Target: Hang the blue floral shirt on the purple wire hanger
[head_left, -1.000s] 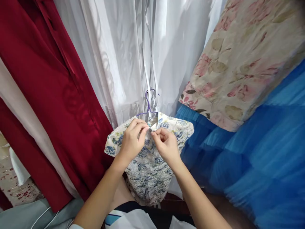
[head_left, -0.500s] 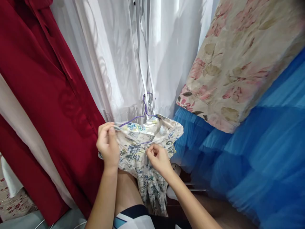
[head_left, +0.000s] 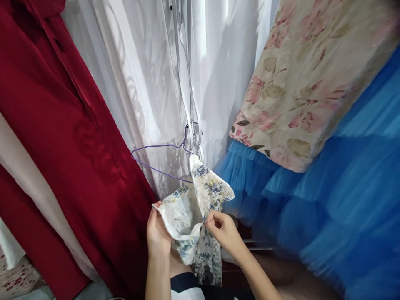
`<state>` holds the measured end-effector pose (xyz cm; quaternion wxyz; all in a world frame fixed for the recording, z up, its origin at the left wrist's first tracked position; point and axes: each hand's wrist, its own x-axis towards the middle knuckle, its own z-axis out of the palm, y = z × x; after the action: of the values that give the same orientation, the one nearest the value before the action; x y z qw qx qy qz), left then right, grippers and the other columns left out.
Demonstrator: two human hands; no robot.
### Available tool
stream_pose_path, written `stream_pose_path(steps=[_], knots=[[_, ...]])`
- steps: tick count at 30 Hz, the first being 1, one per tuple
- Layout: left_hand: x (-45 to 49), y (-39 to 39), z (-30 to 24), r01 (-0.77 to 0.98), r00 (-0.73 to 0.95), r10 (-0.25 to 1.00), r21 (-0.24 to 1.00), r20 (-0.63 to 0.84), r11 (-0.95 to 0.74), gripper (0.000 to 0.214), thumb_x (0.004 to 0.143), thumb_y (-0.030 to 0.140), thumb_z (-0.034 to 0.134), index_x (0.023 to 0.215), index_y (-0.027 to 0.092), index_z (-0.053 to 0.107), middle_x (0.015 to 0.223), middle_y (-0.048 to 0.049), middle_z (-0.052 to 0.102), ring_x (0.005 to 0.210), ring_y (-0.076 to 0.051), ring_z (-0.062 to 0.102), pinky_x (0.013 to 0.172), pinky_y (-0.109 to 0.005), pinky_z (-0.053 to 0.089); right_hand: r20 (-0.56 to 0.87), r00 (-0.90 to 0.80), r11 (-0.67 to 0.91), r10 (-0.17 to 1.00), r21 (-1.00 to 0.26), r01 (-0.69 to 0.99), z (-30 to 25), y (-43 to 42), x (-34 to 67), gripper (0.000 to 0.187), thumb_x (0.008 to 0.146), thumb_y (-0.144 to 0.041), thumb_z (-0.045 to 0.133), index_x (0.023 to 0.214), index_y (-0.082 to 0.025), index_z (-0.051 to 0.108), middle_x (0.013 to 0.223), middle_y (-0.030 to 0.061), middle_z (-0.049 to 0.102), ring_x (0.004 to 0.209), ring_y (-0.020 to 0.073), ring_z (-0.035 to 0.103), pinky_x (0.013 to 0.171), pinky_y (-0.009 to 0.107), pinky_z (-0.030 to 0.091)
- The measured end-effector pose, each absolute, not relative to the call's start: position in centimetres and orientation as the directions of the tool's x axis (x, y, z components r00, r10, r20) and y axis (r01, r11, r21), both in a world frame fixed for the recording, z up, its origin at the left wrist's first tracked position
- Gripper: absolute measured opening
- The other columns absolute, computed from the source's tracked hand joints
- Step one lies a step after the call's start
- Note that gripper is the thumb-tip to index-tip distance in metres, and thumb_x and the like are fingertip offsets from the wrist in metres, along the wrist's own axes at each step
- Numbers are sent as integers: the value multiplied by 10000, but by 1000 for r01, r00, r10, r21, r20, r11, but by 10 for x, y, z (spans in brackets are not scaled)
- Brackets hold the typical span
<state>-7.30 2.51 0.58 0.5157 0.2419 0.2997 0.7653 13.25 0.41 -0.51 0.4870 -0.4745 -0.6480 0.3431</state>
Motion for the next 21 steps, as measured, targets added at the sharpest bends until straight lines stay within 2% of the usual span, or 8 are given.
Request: stream_pose_path(steps=[3, 5, 7, 11, 13, 16, 18, 21], knots=[[-21, -13, 34, -651, -256, 965, 725, 66, -222, 249, 841, 416, 661, 948, 193, 688, 999, -63, 692, 940, -208, 657, 847, -320, 526, 360, -188, 397, 914, -889, 227, -9, -17, 146, 256, 838, -380, 635, 1013, -208, 708, 925, 82, 669, 910, 258, 609, 856, 354, 459], [0, -34, 51, -444, -158, 956, 847, 248, -293, 247, 881, 426, 623, 918, 191, 690, 975, -77, 671, 944, -214, 639, 852, -315, 511, 367, -284, 399, 886, -915, 60, -5, -36, 146, 441, 841, -473, 641, 1218, -246, 660, 1153, 118, 646, 1138, 314, 561, 1009, 422, 404], [8, -48, 63, -178, -17, 913, 897, 408, -404, 217, 914, 385, 585, 886, 201, 697, 959, -82, 655, 957, -220, 619, 874, -319, 492, 315, -330, 303, 890, -949, -89, 0, -51, 141, 496, 836, -526, 640, 1243, -242, 642, 1212, 129, 625, 1209, 331, 523, 1048, 446, 380], [-3, -47, 63, 94, 166, 864, 865, 475, -493, 206, 945, 316, 526, 874, 214, 689, 1050, -89, 659, 1094, -242, 569, 1000, -344, 415, 113, -350, 60, 930, -986, -158, 1, -64, 130, 343, 823, -434, 682, 1082, -209, 670, 1075, 96, 651, 1030, 274, 580, 926, 383, 455], [-8, -39, 52, 84, 255, 882, 900, 395, -427, 219, 957, 339, 506, 904, 207, 673, 1069, -87, 663, 1159, -246, 541, 1033, -340, 382, 16, -345, -42, 938, -986, -160, -2, -65, 130, 226, 798, -361, 682, 932, -179, 673, 917, 65, 643, 863, 223, 573, 800, 324, 471], [-4, -33, 27, -21, 360, 900, 966, 247, -257, 294, 966, 446, 478, 990, 190, 621, 957, -67, 644, 948, -204, 587, 845, -283, 451, -115, -247, -181, 962, -946, -267, -5, -67, 140, 135, 707, -269, 673, 770, -156, 634, 775, 31, 597, 755, 178, 527, 721, 276, 447], [2, -34, 9, -66, 407, 890, 978, 208, -198, 403, 963, 533, 437, 1040, 176, 607, 914, -58, 621, 826, -171, 562, 758, -257, 446, -209, -173, -260, 963, -892, -371, -2, -69, 154, 161, 652, -255, 683, 762, -156, 622, 755, 18, 587, 737, 166, 523, 708, 264, 444], [9, -39, -13, -47, 568, 806, 985, 163, -167, 551, 936, 630, 406, 1080, 152, 638, 945, -74, 634, 878, -187, 562, 820, -272, 450, -275, -129, -303, 953, -887, -349, 15, -71, 184, 210, 659, -310, 703, 783, -154, 638, 713, 8, 573, 673, 153, 510, 642, 253, 437]])
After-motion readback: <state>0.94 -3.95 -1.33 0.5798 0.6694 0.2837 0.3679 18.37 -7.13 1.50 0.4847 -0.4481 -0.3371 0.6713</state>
